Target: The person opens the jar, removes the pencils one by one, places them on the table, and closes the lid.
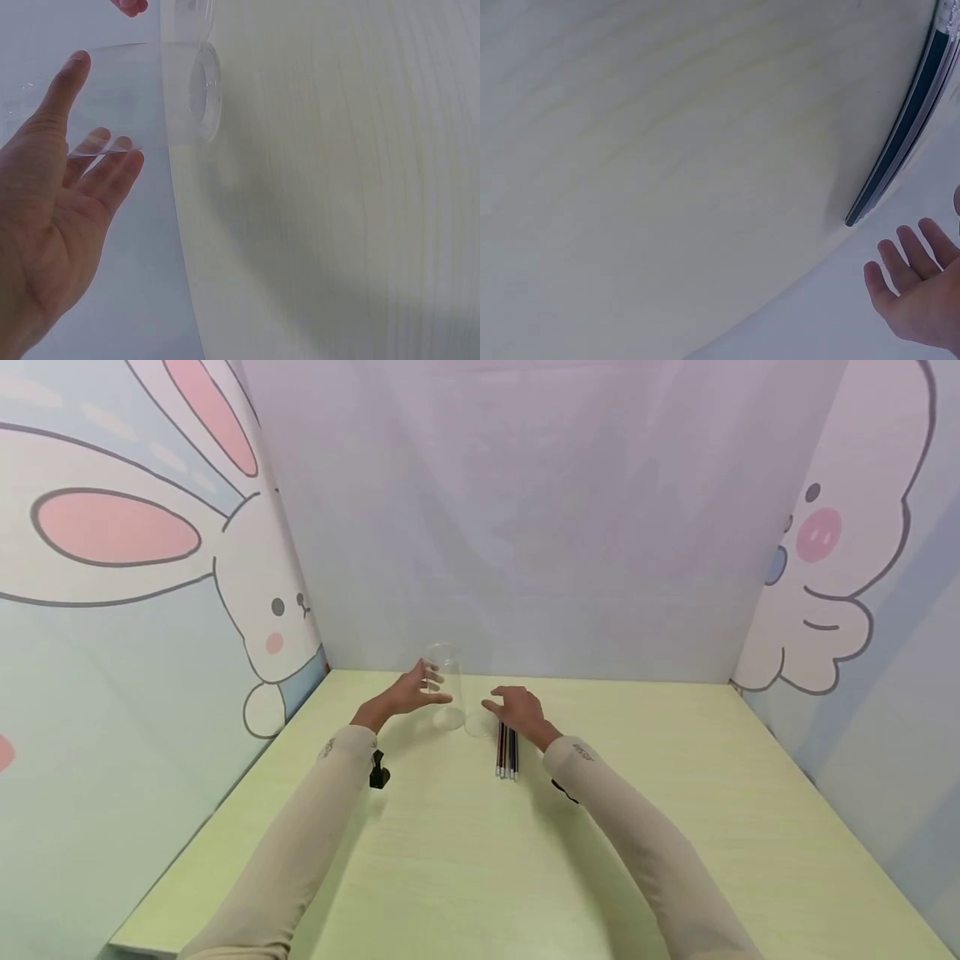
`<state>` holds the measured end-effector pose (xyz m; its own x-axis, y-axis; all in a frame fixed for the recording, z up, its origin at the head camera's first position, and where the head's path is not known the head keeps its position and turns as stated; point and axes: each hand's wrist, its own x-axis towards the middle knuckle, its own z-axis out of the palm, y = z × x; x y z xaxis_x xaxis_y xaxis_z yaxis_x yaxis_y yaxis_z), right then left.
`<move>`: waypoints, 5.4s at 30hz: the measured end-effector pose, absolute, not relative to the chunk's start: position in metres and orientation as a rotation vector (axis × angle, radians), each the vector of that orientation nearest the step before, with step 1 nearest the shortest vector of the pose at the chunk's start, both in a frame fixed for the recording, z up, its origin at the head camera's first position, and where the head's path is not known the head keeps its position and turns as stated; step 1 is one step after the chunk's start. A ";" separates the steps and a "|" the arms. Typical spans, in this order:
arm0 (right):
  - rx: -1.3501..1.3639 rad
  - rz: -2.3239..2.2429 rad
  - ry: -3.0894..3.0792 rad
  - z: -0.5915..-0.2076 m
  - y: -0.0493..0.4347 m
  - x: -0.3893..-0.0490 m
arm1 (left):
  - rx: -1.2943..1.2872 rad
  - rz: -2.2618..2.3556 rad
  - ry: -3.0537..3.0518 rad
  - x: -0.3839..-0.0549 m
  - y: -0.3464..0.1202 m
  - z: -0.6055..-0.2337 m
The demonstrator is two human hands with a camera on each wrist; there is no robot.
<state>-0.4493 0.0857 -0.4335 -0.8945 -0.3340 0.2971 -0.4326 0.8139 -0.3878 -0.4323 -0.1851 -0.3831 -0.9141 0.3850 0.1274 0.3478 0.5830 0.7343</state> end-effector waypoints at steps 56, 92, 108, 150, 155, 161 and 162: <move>0.785 0.475 -2.953 -0.418 0.060 -0.423 | 0.657 1.272 2.742 -0.427 -0.189 -0.383; 0.798 0.676 -2.756 -0.342 0.087 -0.452 | 0.663 1.263 2.717 -0.428 -0.186 -0.386; 0.777 0.681 -2.660 -0.309 0.077 -0.448 | 0.650 1.248 2.728 -0.428 -0.189 -0.388; 0.959 0.764 -2.622 -0.297 0.011 -0.431 | 0.650 1.231 2.738 -0.417 -0.191 -0.384; 0.973 0.742 -2.610 -0.301 0.011 -0.432 | 0.667 1.203 2.755 -0.418 -0.190 -0.383; 0.994 0.759 -2.601 -0.308 0.013 -0.438 | 0.659 1.223 2.732 -0.422 -0.188 -0.383; 0.992 0.763 -2.597 -0.308 0.013 -0.438 | 0.658 1.228 2.730 -0.422 -0.188 -0.382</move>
